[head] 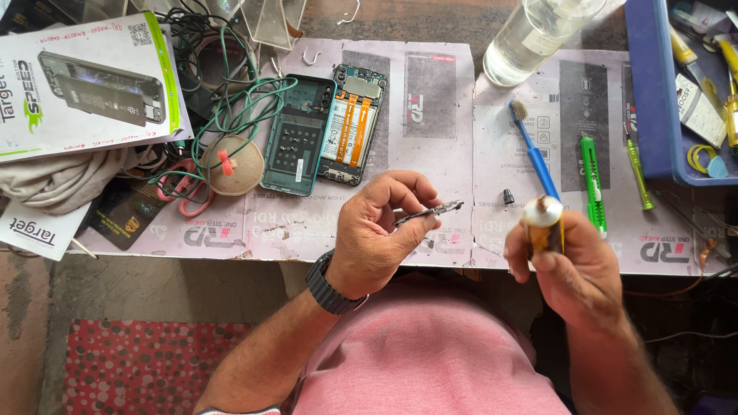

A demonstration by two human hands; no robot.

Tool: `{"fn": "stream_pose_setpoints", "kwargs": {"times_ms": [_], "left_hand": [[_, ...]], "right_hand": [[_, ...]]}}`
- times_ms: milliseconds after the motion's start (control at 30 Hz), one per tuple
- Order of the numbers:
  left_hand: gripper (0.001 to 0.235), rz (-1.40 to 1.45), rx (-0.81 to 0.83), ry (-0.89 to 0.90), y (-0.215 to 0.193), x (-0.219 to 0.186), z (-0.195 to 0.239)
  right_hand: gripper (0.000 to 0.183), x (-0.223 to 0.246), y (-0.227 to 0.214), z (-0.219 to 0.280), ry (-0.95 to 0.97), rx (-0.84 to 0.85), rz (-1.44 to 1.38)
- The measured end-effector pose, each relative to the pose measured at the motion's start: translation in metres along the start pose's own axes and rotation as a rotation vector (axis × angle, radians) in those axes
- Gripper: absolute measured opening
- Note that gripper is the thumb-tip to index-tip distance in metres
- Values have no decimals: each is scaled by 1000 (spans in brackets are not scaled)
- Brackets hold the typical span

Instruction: The person is repairing a mobile phone. They handle the phone's internal components, including the battery and a metal frame. They apply adhesive from a tube to the metal frame.

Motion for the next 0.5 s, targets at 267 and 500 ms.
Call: {"fn": "stream_pose_setpoints", "kwargs": {"times_ms": [267,500], "left_hand": [[27,-739,-1,557,20,-44,8],[27,-922,183,910,23,-52,9]], "right_hand": [[30,2,16,-32,-23,-46,-53],[39,11,27,-38,-55,5,22]]}}
Point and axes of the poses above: each hand's wrist, its own z-axis away from the middle knuckle, its own y-axis out of the palm, x = y × z, the point moved 5 cm from there along -z, towards the middle knuckle, and after that the axes turned 6 degrees about -x, right-handed, at the moved point
